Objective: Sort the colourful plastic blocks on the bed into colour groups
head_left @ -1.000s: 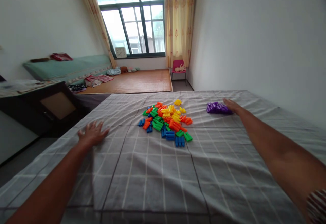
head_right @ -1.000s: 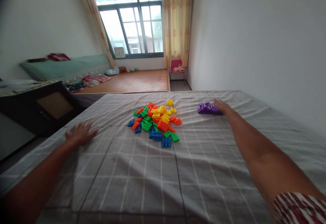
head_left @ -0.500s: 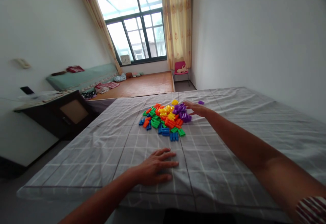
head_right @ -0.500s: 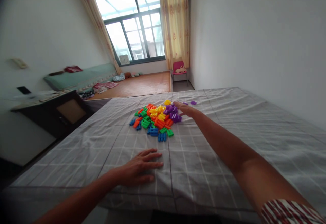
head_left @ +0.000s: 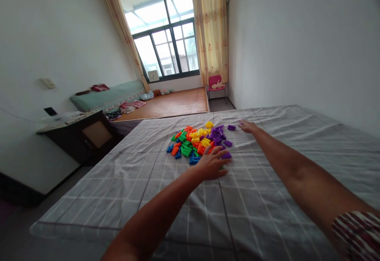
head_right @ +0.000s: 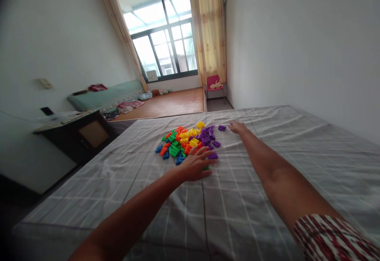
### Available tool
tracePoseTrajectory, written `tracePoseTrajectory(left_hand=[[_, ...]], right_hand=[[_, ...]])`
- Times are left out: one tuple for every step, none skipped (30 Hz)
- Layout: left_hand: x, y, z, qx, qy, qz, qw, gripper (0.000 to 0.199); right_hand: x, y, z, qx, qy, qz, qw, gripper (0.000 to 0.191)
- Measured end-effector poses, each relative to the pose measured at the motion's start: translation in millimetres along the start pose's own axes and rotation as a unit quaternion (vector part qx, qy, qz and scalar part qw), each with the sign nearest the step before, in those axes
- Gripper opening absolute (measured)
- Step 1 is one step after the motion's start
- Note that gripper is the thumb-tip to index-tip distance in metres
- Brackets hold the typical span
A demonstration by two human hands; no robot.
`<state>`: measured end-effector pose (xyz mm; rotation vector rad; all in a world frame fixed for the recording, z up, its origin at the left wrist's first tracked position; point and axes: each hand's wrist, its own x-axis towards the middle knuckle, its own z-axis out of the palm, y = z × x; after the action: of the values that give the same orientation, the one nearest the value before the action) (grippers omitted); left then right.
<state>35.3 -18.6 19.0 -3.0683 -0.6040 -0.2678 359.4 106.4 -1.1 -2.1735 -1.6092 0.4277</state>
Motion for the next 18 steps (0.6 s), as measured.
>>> tracePoseTrajectory(left_hand=[[4,-12,2.4,0.002,0.002,-0.013,1.000,0.046],[4,-28,2.9,0.001,0.013,-0.040,0.999,0.046],[1,-46,2.4,-0.004,0.044,-0.092,0.995,0.046],[-4,-66,1.3,-0.009,0.080,-0.163,0.983,0.044],[-12,-87,0.5,-0.015,0.108,-0.236,0.966,0.043],[-21,-108,0.4,-0.021,0.130,-0.309,0.942,0.044],[-29,-126,1.4,-0.029,0.143,-0.375,0.915,0.047],[-37,-142,3.3,-0.042,0.144,-0.425,0.893,0.051],[-43,-153,6.0,-0.061,0.141,-0.451,0.879,0.053],[-48,-161,9.0,-0.078,0.145,-0.456,0.875,0.053],[-51,-165,11.9,-0.095,0.150,-0.451,0.875,0.053],[-53,-166,14.3,-0.111,0.160,-0.439,0.877,0.052],[-54,-166,15.9,-0.124,0.173,-0.426,0.879,0.050],[-55,-165,16.8,-0.137,0.187,-0.416,0.879,0.049],[-57,-164,17.0,-0.150,0.200,-0.412,0.876,0.049],[-59,-164,16.7,-0.163,0.213,-0.412,0.871,0.049],[-62,-164,16.1,-0.175,0.226,-0.412,0.865,0.049],[-66,-166,15.4,-0.188,0.241,-0.410,0.859,0.049]], right_hand=[[3,-5,5,-0.016,-0.007,-0.009,1.000,0.054],[4,-11,11,-0.017,-0.016,-0.026,0.999,0.054],[5,-19,17,-0.010,-0.026,-0.051,0.998,0.054],[3,-28,24,-0.001,-0.040,-0.081,0.996,0.054],[0,-37,30,0.013,-0.056,-0.112,0.992,0.056],[-4,-47,37,0.028,-0.070,-0.140,0.987,0.058],[-10,-58,44,0.041,-0.082,-0.161,0.983,0.061],[-16,-69,50,0.051,-0.089,-0.174,0.979,0.064],[-22,-80,56,0.058,-0.092,-0.180,0.978,0.068],[-27,-90,61,0.063,-0.091,-0.182,0.977,0.072],[-33,-100,65,0.066,-0.091,-0.184,0.976,0.076],[-37,-110,69,0.069,-0.091,-0.188,0.976,0.078],[-42,-120,72,0.070,-0.091,-0.195,0.974,0.077],[-47,-130,75,0.070,-0.092,-0.205,0.972,0.075],[-52,-140,77,0.068,-0.093,-0.217,0.969,0.071],[-58,-151,79,0.067,-0.094,-0.231,0.966,0.066],[-64,-161,81,0.070,-0.098,-0.244,0.962,0.061],[-72,-171,81,0.078,-0.106,-0.257,0.957,0.057]])
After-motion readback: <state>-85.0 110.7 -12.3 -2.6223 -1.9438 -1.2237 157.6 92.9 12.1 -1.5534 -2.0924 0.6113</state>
